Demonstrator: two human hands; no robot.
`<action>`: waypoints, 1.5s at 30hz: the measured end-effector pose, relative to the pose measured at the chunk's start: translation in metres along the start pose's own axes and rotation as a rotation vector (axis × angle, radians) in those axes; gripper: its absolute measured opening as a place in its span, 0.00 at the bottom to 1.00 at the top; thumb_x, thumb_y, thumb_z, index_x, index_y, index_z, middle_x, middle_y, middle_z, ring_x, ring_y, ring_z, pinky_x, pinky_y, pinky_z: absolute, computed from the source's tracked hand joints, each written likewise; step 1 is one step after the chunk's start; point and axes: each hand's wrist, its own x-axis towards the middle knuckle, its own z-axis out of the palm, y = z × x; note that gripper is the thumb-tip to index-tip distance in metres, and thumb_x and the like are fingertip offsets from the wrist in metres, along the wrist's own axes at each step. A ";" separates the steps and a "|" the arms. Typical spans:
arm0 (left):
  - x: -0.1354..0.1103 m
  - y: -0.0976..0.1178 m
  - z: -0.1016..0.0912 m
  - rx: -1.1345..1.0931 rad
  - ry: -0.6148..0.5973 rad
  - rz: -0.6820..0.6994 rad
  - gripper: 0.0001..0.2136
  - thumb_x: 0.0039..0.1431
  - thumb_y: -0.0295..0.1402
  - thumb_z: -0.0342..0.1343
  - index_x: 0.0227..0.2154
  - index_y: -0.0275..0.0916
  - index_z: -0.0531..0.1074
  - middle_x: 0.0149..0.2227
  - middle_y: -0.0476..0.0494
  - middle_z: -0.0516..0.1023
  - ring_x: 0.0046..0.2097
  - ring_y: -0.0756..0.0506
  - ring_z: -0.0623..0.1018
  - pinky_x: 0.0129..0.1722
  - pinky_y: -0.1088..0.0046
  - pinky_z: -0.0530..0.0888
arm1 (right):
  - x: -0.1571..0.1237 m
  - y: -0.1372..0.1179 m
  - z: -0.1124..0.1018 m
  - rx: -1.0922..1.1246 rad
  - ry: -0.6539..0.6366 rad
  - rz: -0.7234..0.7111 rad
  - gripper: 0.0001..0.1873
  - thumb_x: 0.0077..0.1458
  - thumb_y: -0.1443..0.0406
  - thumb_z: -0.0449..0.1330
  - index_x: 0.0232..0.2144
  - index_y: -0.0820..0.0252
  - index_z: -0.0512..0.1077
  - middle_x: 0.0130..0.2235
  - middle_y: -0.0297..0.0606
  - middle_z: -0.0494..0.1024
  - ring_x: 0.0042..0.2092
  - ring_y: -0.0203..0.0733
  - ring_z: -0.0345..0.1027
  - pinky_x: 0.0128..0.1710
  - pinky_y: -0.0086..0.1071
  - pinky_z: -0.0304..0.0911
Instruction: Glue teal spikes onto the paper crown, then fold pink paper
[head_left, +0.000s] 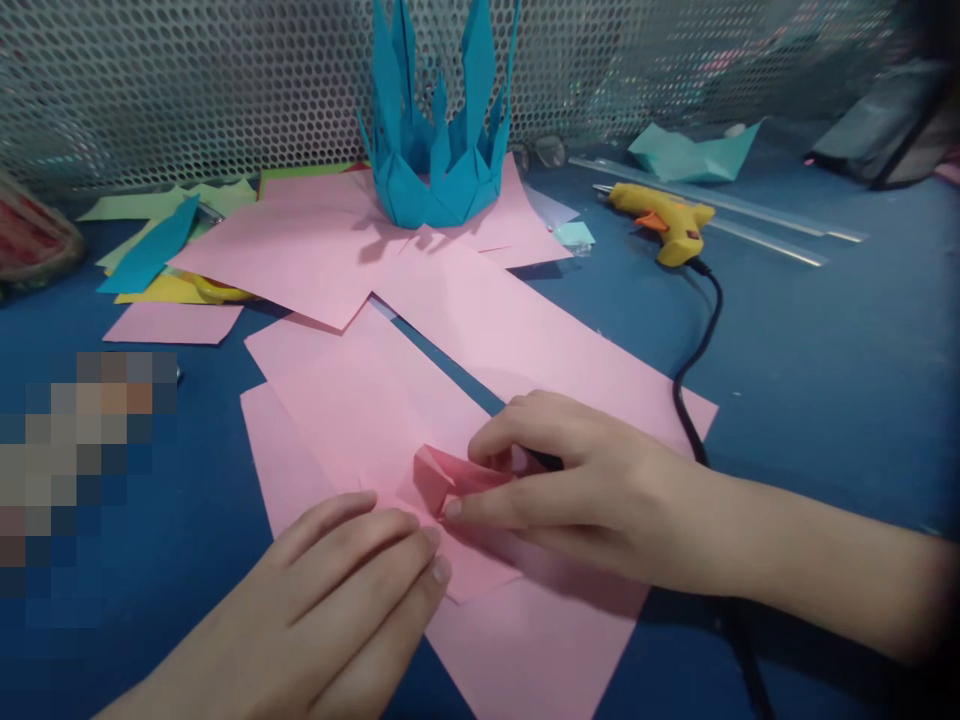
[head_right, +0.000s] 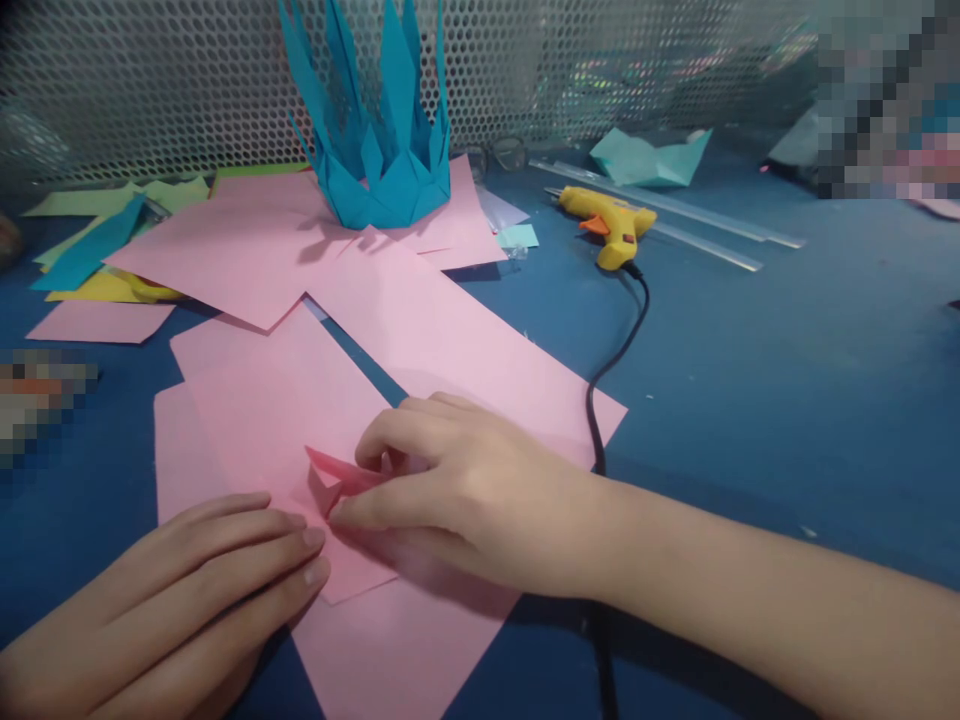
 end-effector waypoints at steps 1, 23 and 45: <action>0.000 0.000 0.000 0.010 -0.002 0.006 0.16 0.62 0.17 0.44 0.45 0.36 0.73 0.46 0.47 0.79 0.53 0.45 0.73 0.63 0.64 0.61 | 0.000 -0.001 0.000 -0.022 -0.007 -0.002 0.15 0.66 0.68 0.53 0.40 0.58 0.81 0.38 0.40 0.75 0.37 0.36 0.65 0.39 0.29 0.63; 0.005 -0.001 0.000 0.074 0.012 0.073 0.15 0.65 0.19 0.41 0.44 0.35 0.73 0.47 0.45 0.79 0.53 0.44 0.72 0.65 0.63 0.57 | 0.002 -0.021 -0.013 -0.349 0.011 -0.113 0.21 0.69 0.72 0.41 0.43 0.65 0.74 0.41 0.35 0.81 0.41 0.34 0.69 0.47 0.34 0.64; 0.015 0.000 -0.002 0.120 0.011 0.072 0.19 0.68 0.19 0.38 0.36 0.38 0.75 0.38 0.50 0.81 0.43 0.45 0.75 0.50 0.66 0.68 | -0.010 -0.045 -0.001 -0.536 -0.034 -0.127 0.29 0.67 0.76 0.36 0.44 0.56 0.77 0.51 0.29 0.76 0.56 0.37 0.59 0.58 0.36 0.55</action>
